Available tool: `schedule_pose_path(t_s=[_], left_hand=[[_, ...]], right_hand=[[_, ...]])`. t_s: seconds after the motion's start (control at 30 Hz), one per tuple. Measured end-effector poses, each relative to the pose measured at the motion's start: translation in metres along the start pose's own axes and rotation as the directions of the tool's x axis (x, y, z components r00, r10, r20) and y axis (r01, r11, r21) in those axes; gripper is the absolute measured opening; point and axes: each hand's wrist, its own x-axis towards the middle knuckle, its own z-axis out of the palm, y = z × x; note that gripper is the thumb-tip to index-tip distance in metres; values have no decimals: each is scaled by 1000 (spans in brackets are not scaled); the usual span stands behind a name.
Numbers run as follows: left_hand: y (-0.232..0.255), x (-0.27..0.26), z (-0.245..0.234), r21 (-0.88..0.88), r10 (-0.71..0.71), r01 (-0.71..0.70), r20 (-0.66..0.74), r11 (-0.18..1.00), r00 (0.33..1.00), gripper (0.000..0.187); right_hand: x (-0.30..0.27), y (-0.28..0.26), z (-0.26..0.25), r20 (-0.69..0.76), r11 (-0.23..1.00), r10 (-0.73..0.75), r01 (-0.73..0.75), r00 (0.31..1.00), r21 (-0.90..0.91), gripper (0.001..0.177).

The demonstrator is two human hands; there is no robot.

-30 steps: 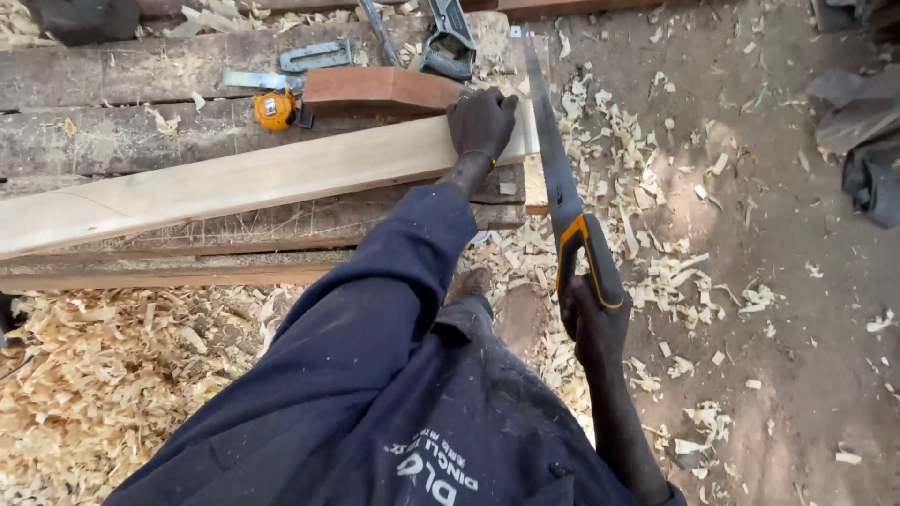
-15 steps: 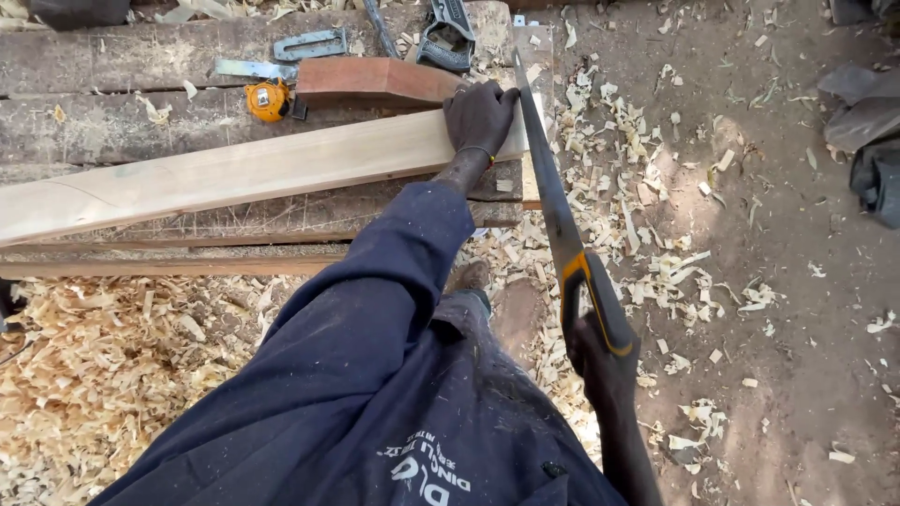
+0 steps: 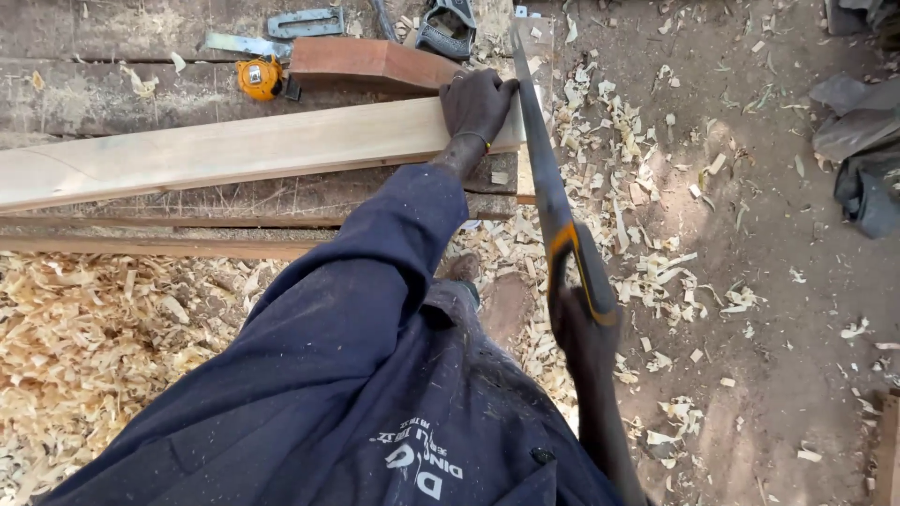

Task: A person is chiseling a notch into a wooden beam and using a hand saw to cut wood in a workshop.

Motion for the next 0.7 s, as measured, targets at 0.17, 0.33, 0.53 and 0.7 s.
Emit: schedule_pose_path(t_s=[0.17, 0.33, 0.53, 0.7], left_hand=[[-6, -3, 10, 5, 59, -59, -77, 998, 995, 39], [-2, -2, 4, -26, 77, -81, -120, 996, 990, 46], [-21, -20, -13, -251, 116, -235, -412, 939, 904, 8], [-163, -69, -113, -40, -466, 569, -623, 822, 628, 75]], right_hand=[[-20, -23, 1, -102, 989, 150, -150, 983, 11, 8], [82, -41, 62, -39, 998, -58, 58, 998, -8, 27], [82, -50, 62, 4, 992, -116, 116, 993, -40, 30], [75, -30, 49, -104, 996, -84, 85, 991, 4, 37]])
